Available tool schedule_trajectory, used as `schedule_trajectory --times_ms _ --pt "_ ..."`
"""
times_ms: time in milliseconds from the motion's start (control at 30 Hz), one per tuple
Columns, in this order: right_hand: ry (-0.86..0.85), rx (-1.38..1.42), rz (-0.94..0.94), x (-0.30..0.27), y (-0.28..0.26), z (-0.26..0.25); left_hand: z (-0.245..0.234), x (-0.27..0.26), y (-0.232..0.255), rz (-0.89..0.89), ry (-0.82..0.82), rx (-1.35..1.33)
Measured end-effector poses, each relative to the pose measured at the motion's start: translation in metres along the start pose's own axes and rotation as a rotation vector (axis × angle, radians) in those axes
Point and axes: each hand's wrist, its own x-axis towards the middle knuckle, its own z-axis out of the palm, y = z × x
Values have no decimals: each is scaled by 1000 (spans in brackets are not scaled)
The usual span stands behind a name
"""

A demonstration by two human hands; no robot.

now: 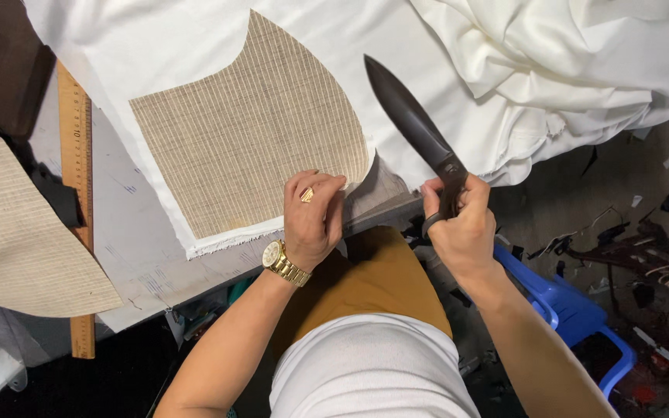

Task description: The person cuts a curved shape out of a white fabric sheet using large tailoring shears, moving the shears along the edge of a striped template. They then lift the fabric to check the cut, smooth it out on the table, and continue cutting another section.

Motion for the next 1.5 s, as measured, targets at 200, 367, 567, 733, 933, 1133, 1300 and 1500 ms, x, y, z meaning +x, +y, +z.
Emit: schedule_trajectory --times_ms 200,367,567,733,933,1133,1300,1500 --pt "-20 119 155 -8 -5 3 0 -2 -2 4 -22 -6" --pt "-19 41 15 -39 20 36 1 -1 -2 0 -6 -6" --pt "50 -43 -288 -25 35 52 1 1 -2 13 -7 20" --pt "11 -33 -302 -22 43 24 -1 8 6 19 -22 23" --pt "-138 -26 -109 -22 41 -2 0 14 13 187 -108 144" --pt "-618 314 586 -22 -5 -69 -7 18 15 171 -91 117" --pt "-1219 557 947 -71 17 -106 -16 21 20 156 -111 63" --pt "-1219 704 744 -95 32 -88 -16 16 18 151 -75 33"
